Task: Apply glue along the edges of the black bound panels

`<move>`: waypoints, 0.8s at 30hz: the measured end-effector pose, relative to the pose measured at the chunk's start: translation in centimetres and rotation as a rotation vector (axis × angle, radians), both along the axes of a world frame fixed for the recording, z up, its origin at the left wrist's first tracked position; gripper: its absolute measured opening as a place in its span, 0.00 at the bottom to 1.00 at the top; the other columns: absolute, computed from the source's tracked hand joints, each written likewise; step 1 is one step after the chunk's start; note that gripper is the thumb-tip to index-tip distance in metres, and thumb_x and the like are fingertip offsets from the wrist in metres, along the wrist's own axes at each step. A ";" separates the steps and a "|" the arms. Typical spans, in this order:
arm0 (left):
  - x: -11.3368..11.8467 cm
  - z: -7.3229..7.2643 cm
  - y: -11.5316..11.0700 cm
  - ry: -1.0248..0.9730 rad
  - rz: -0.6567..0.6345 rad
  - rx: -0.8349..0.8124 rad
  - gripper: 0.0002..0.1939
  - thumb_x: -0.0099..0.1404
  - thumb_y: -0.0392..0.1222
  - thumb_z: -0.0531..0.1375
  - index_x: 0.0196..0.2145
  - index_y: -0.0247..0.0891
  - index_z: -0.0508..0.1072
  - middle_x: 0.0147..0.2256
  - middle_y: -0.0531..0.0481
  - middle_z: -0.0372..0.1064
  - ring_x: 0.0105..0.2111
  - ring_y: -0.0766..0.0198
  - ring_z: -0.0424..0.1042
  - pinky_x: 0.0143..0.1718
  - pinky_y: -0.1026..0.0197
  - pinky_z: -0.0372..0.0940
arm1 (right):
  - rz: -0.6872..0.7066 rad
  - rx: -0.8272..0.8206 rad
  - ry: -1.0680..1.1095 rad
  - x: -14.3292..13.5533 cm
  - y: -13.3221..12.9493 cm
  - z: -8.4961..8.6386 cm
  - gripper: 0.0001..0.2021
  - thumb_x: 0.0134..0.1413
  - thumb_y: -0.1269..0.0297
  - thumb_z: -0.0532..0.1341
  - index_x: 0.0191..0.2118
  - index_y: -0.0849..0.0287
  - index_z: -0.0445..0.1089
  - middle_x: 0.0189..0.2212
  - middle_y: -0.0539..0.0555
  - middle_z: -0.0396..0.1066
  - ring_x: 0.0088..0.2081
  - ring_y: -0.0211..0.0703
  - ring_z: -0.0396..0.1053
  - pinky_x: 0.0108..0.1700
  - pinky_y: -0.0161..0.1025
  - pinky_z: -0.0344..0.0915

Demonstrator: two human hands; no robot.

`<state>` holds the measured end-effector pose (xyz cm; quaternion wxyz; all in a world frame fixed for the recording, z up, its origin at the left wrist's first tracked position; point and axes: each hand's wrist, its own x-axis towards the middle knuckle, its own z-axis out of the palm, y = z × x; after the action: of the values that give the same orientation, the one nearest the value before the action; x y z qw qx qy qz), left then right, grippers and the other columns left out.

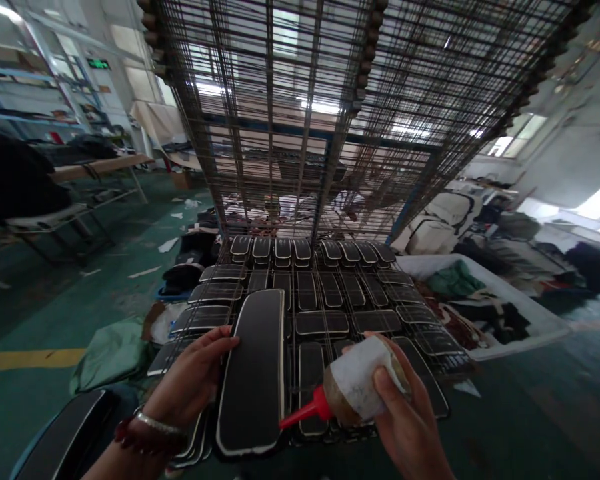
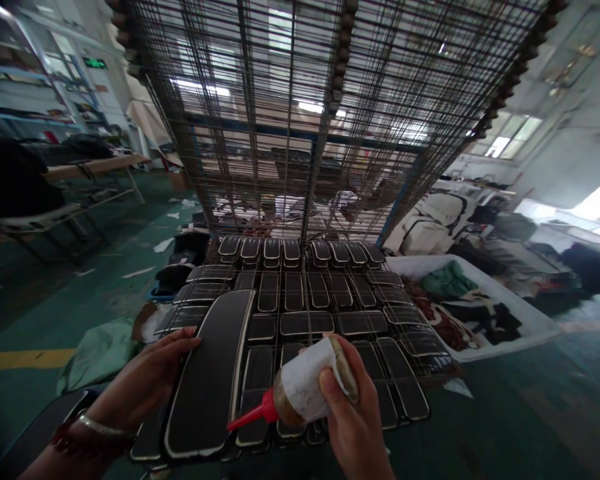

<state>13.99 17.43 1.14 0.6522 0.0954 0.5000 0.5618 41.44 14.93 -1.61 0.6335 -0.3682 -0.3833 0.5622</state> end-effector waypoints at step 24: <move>1.8 -2.5 -0.3 -0.225 0.299 -0.108 0.11 0.65 0.21 0.51 0.30 0.33 0.66 0.23 0.53 0.72 0.21 0.72 0.74 0.22 0.76 0.71 | -0.198 0.032 0.078 -0.2 1.1 -0.2 0.21 0.59 0.54 0.67 0.56 0.48 0.65 0.47 0.57 0.72 0.49 0.57 0.68 0.43 0.46 0.70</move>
<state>15.81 17.18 -1.36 0.6175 -0.0783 0.4618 0.6319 41.24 16.06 -1.79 0.7061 -0.3722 -0.3290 0.5045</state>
